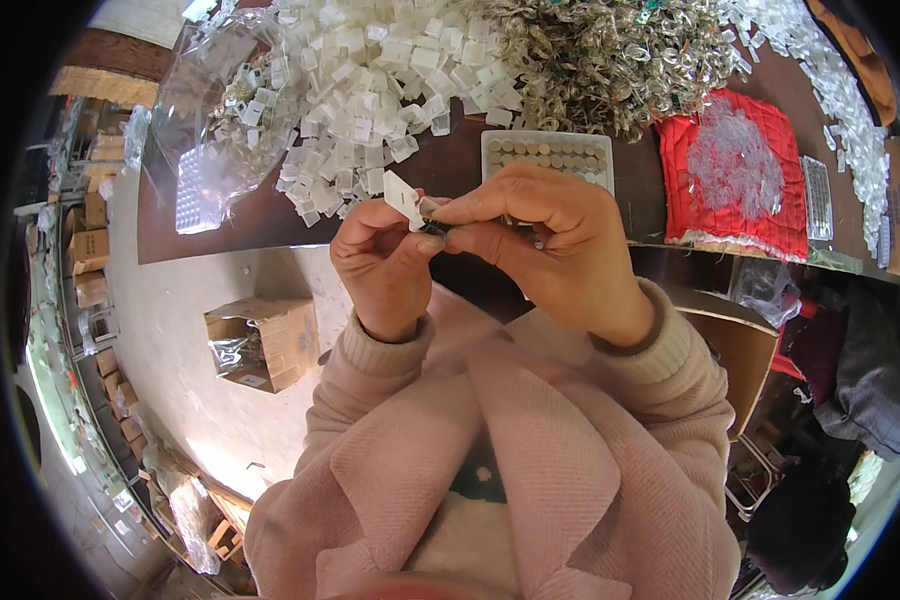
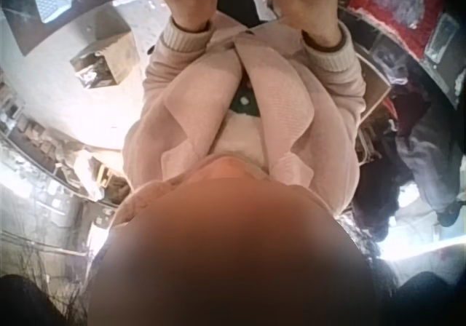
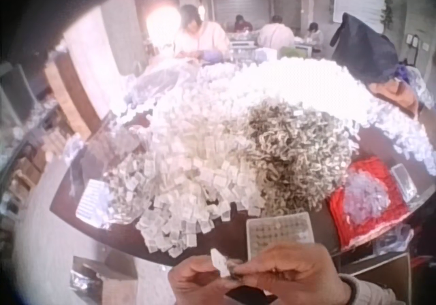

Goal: The person repeatedly picks small white plastic housings and metallic components from a table, inserts the metal into the plastic, and places the assembled units into a white tray. The person occasionally uses a small flashlight to illuminate the components during insertion.

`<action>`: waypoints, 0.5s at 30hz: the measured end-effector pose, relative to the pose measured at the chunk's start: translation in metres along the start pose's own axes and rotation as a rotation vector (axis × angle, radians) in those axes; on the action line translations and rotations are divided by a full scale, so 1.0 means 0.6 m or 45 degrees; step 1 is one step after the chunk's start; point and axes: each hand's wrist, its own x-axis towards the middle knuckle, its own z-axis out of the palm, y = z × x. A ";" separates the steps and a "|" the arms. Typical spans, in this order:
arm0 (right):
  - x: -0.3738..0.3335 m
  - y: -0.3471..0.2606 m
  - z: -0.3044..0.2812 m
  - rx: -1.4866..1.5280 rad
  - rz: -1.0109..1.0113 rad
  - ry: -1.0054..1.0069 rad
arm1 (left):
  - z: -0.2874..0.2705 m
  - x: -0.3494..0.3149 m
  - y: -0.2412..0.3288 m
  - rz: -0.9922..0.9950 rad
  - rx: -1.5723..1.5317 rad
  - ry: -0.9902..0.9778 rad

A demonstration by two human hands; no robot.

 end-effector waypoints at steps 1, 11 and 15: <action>-0.003 0.000 0.001 0.006 0.039 0.003 | -0.001 0.000 -0.003 0.041 -0.013 0.012; -0.011 0.002 0.024 -0.282 -0.097 0.134 | 0.024 -0.011 -0.029 0.139 -0.041 0.256; -0.013 -0.008 0.018 -0.749 -0.199 0.127 | 0.028 -0.009 -0.027 0.022 -0.048 0.277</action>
